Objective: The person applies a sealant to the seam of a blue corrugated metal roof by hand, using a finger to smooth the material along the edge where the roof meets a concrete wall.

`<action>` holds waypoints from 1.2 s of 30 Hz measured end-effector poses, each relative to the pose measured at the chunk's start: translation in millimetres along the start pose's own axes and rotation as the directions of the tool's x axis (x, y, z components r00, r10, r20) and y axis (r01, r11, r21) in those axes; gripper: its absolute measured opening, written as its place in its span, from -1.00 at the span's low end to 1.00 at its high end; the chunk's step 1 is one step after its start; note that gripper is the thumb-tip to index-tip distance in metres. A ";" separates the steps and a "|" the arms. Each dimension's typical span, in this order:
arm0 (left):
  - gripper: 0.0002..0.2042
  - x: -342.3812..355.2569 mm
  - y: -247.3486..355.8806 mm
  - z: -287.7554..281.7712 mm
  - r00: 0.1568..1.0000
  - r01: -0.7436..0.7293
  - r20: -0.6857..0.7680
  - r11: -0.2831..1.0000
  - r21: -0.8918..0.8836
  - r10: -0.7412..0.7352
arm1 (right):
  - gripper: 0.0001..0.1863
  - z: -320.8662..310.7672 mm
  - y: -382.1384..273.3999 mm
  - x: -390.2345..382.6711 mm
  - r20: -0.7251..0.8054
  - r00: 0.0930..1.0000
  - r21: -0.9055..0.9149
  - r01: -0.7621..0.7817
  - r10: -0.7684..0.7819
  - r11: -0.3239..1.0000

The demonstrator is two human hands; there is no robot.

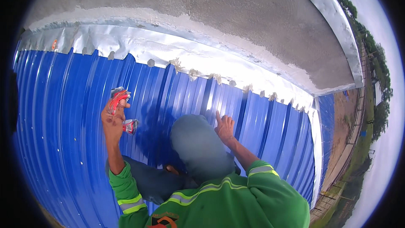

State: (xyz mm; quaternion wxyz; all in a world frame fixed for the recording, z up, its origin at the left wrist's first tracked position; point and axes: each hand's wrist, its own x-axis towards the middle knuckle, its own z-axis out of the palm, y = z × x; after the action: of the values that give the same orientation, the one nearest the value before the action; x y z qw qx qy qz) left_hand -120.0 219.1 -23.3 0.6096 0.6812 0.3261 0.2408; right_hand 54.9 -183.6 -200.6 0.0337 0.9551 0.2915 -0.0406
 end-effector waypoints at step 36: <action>-0.49 46.0 36.3 -0.3 0.967 -0.254 -0.176 0.644 -0.721 0.185 | 0.13 -317.9 -291.9 119.4 -0.265 0.798 0.865 0.445 -0.541 0.233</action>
State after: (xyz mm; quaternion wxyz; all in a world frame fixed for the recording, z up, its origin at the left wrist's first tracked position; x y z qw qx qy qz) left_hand -83.9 251.7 9.4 0.7841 0.3998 0.1419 0.4530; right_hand 8.7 152.2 92.0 -0.4825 0.6732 0.5058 -0.2410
